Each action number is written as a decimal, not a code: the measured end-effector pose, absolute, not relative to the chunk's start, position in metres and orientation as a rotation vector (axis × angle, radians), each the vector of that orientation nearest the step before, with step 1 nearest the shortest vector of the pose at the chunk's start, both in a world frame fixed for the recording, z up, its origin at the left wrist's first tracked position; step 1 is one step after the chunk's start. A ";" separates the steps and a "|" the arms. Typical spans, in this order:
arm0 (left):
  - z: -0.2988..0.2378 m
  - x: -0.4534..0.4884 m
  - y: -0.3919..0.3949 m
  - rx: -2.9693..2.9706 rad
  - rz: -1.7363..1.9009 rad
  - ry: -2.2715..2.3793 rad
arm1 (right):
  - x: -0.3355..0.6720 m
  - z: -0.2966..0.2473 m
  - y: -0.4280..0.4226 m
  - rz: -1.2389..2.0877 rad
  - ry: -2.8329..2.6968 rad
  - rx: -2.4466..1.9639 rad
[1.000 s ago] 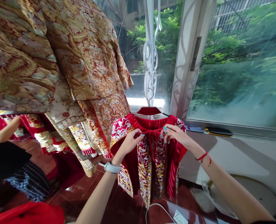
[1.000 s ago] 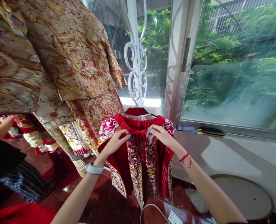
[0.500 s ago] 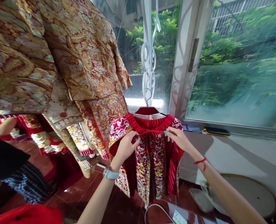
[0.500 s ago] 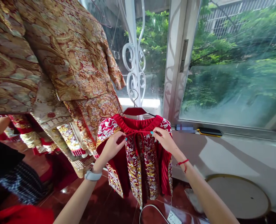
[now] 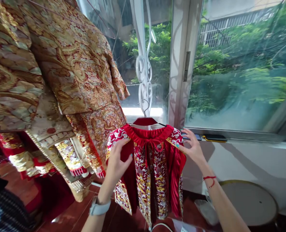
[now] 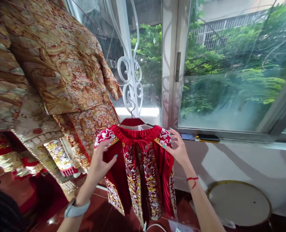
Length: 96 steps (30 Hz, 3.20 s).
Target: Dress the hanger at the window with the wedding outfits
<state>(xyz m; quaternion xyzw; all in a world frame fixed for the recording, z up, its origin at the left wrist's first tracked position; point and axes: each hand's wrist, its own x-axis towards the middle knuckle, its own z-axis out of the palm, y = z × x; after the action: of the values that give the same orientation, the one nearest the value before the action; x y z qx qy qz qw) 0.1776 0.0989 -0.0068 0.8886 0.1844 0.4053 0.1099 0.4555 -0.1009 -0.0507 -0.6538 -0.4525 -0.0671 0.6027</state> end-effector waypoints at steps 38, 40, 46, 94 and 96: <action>-0.051 0.133 0.186 2.408 0.961 1.558 | 0.533 -0.006 -0.071 -0.149 -1.695 -1.888; -0.031 0.116 0.191 2.503 1.081 1.558 | 0.544 0.016 -0.078 0.019 -1.807 -1.910; -0.031 0.103 0.184 2.528 1.138 1.651 | 0.544 0.039 -0.075 0.430 -1.951 -1.865; -0.010 0.176 0.154 2.662 1.400 1.000 | 0.507 -0.060 -0.084 -0.248 -1.366 -1.709; 0.002 0.184 0.170 2.834 1.267 1.020 | 0.507 -0.057 -0.082 -0.275 -1.341 -1.698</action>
<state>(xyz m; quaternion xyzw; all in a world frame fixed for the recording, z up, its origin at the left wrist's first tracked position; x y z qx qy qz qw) 0.1835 0.1699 0.0021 0.8657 0.3114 0.3869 -0.0628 0.5072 -0.0817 -0.0567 -0.6904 -0.5452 -0.1116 0.4623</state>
